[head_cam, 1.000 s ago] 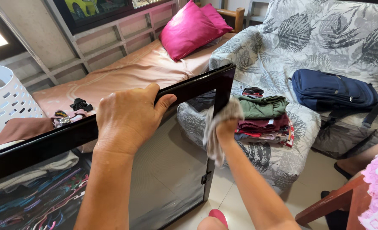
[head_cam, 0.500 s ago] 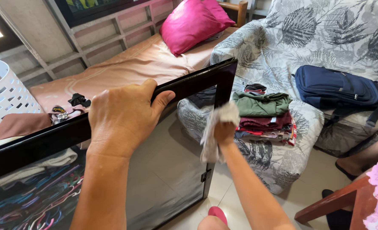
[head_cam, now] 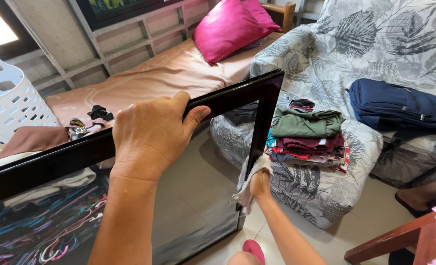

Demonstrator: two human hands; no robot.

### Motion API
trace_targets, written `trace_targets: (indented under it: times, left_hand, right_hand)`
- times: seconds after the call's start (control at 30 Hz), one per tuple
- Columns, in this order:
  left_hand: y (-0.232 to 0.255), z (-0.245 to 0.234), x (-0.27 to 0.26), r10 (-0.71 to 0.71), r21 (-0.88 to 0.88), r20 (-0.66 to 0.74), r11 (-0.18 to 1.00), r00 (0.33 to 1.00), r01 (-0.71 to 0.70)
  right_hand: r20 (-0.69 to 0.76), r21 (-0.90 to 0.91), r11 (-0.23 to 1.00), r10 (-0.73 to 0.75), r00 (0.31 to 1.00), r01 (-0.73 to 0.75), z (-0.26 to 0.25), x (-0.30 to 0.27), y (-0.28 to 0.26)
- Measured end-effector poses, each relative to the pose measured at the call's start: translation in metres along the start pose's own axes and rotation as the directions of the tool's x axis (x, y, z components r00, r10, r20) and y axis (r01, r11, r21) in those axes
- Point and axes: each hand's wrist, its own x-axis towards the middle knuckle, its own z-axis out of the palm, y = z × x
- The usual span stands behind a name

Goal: The person removes a window screen and wipes it with a cloth. They clean the frame and mesh on both sides, then place the screen back into the window.

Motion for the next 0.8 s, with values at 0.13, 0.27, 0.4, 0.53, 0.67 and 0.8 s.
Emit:
trace_targets:
  times: [0.13, 0.27, 0.4, 0.53, 0.67, 0.8]
  left_hand:
    - [-0.003, 0.004, 0.0, 0.022, -0.033, 0.001, 0.999, 1.0, -0.021]
    - [-0.015, -0.003, -0.001, 0.122, -0.182, -0.038, 0.975, 0.992, -0.127]
    - [-0.03, -0.01, -0.001, 0.273, -0.33, 0.061, 0.913, 0.96, -0.239]
    - [-0.046, -0.005, 0.007, 0.517, -0.4, -0.063, 0.77, 0.854, -0.496]
    - [-0.05, 0.0, 0.011, 0.432, -0.385, 0.048, 0.84, 0.9, -0.383]
    - [-0.047, 0.002, 0.012, 0.356, -0.399, 0.148, 0.875, 0.923, -0.273]
  right_hand:
    - [0.171, -0.304, 0.852, -0.39, 0.905, 0.425, -0.037, 0.018, -0.1]
    - [0.264, -0.318, 0.75, -0.517, 0.814, 0.579, -0.057, 0.026, -0.231]
    - [0.521, -0.425, 0.598, -0.452, 0.724, 0.679, -0.033, 0.041, -0.31]
    - [0.704, -0.406, 0.252, -0.527, 0.476, 0.879, 0.011, 0.052, -0.371]
    - [0.709, 0.072, 0.777, -0.481, 0.515, 0.626, 0.025, 0.07, -0.44]
    - [0.832, -0.436, 0.673, 0.047, 0.553, 0.598, 0.003, 0.118, -0.479]
